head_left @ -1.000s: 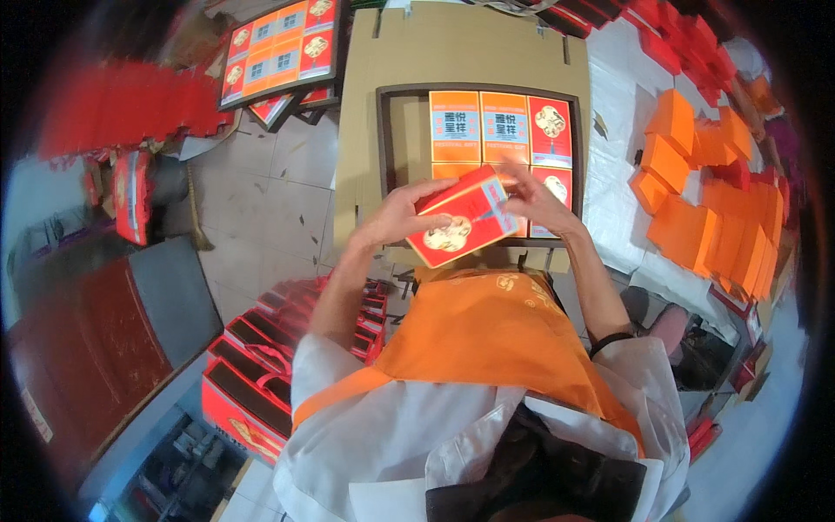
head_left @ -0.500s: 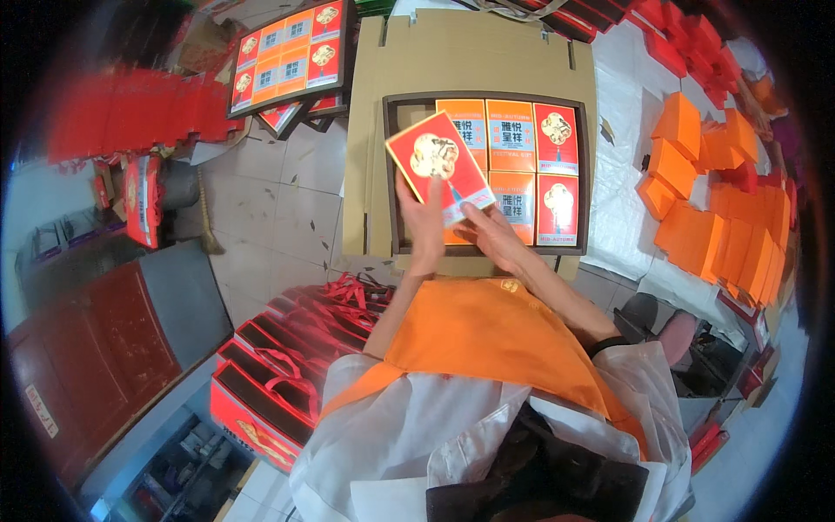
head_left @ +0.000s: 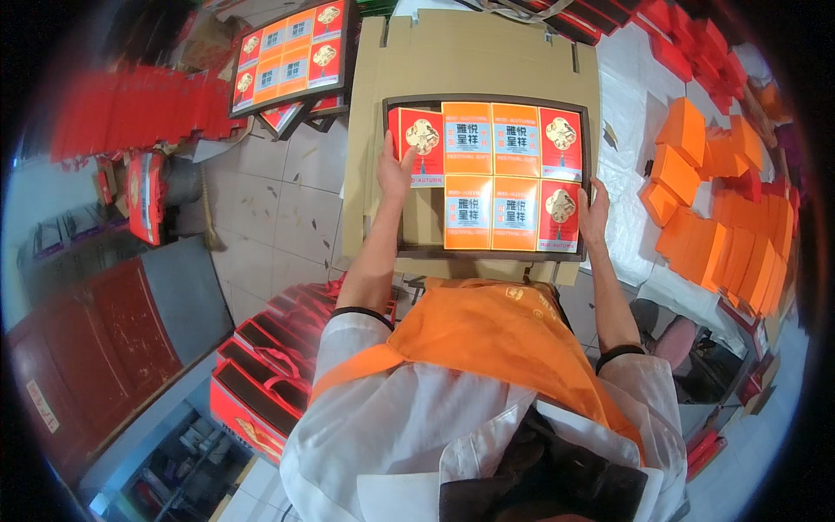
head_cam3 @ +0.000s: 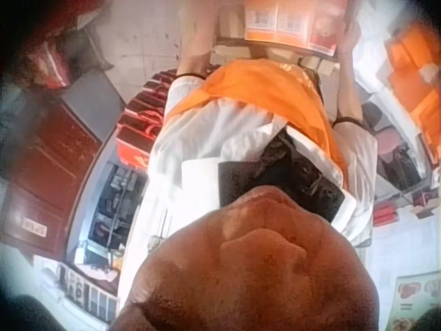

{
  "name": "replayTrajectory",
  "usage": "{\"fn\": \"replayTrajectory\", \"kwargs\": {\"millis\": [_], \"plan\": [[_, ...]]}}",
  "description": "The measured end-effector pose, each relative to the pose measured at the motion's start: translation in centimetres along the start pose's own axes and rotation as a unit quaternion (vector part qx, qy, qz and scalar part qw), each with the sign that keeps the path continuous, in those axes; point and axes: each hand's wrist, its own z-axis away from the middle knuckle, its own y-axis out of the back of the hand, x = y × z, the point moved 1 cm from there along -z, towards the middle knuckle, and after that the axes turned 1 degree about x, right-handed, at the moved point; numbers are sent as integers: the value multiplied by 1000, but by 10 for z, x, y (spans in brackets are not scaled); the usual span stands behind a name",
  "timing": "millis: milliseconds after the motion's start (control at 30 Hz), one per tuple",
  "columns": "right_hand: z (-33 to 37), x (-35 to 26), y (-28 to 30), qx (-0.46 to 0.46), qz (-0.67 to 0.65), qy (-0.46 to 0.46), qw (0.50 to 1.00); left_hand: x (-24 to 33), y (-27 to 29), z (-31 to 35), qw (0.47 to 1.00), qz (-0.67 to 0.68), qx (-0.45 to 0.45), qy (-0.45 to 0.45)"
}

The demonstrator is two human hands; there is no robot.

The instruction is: The person assembles gift boxes by placing small orange and red packets into a cardboard tray. They arrange the packets in a grid pattern, then cover the tray with a cardboard lid and secure it with a black strap. The process is repeated for multiple boxes in a warehouse setting.

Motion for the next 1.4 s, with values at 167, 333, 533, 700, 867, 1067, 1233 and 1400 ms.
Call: {"fn": "replayTrajectory", "kwargs": {"millis": [167, 333, 533, 700, 867, 1067, 1233, 1400], "plan": [[10, 15, -19, -62, -52, -38, 996, 10, -4, -6, 991, 95, -34, 91], [7, 2, -16, -108, -43, -82, 990, 1, -8, -8, 987, -146, 34, -63], [10, 9, -19, -76, -53, -32, 995, 7, -10, -11, 928, -320, 30, -186], [11, 9, -25, -84, -39, -61, 994, -18, 3, 24, 886, -418, 3, -200], [12, 20, -26, -82, -66, -81, 991, 3, 4, 16, 861, -418, -93, -273], [5, 21, -26, -88, -45, -92, 991, -18, 7, -1, 840, -429, -152, -295], [7, 26, -8, -84, -110, -33, 990, -42, -12, 1, 914, -367, -71, -159], [-124, 45, 54, -91, -164, -16, 982, -27, -4, 8, 945, -306, -43, -104]]}}
